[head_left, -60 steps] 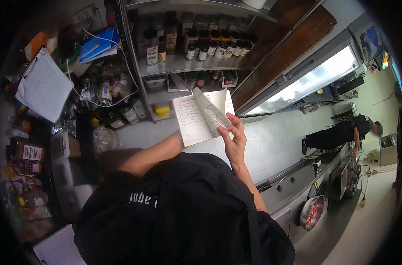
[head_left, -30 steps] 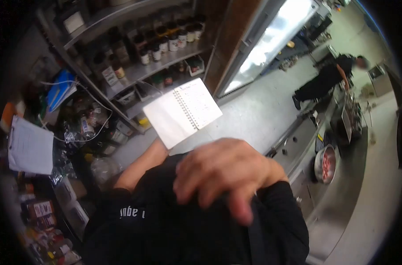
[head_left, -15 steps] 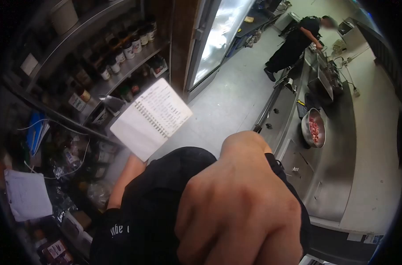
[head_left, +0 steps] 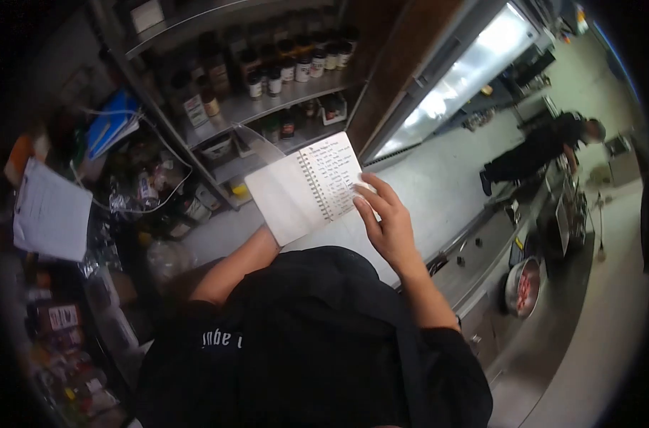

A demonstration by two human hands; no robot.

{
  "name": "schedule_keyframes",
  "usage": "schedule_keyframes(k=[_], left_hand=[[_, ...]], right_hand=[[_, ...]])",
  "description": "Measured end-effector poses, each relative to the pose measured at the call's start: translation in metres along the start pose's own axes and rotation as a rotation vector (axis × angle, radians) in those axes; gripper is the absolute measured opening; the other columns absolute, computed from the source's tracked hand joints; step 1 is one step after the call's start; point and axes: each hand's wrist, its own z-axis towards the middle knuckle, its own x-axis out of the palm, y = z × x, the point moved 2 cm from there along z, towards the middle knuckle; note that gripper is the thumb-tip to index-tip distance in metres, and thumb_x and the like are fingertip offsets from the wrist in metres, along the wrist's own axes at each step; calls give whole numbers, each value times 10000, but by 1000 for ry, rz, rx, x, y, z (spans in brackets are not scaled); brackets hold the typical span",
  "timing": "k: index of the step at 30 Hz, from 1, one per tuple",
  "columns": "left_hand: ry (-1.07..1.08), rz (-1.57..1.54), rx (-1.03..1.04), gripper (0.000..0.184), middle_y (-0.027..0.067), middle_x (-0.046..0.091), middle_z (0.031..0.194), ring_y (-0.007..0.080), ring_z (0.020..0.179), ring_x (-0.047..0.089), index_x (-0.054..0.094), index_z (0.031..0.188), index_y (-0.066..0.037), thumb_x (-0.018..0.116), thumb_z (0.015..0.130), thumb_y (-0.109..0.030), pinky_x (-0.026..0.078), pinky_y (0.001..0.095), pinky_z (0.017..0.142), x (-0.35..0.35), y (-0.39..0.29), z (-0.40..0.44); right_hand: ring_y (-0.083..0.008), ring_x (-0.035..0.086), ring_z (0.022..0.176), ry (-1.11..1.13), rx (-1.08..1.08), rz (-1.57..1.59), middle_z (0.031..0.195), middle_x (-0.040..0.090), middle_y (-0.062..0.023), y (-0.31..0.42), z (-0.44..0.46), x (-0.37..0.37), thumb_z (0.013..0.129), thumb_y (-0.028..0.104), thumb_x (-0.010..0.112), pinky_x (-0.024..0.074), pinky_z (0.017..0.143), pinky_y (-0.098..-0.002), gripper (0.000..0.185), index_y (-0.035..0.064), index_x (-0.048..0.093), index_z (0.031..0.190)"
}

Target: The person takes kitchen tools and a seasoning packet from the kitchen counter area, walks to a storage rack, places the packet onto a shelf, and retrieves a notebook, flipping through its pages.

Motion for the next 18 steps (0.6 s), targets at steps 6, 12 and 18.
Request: schedule_keyframes(k=[6, 12, 18], left_hand=[[-41, -772, -85, 593, 152, 326, 1504, 326, 1358, 365, 267, 1470, -55, 286, 1016, -437, 330, 463, 1110, -21, 19, -2], [-59, -751, -126, 618, 153, 318, 1510, 330, 1364, 356, 258, 1477, -61, 288, 1009, -462, 332, 463, 1107, -30, 29, 1], [-52, -570, -74, 621, 150, 315, 1511, 331, 1365, 350, 268, 1478, -77, 293, 1003, -476, 325, 466, 1109, -18, 15, 3]], right_hand=[[-443, 189, 1413, 57, 107, -365, 1503, 258, -267, -66, -27, 62, 920, 290, 617, 248, 1118, -489, 627, -129, 402, 1334], [-456, 182, 1410, 27, 54, -330, 1501, 244, -285, -65, -27, 72, 911, 330, 619, 209, 1114, -552, 663, -128, 397, 1337], [-409, 252, 1405, 62, 33, -83, 1473, 335, -262, -37, -10, 48, 932, 258, 594, 251, 1116, -475, 454, -69, 550, 1243]])
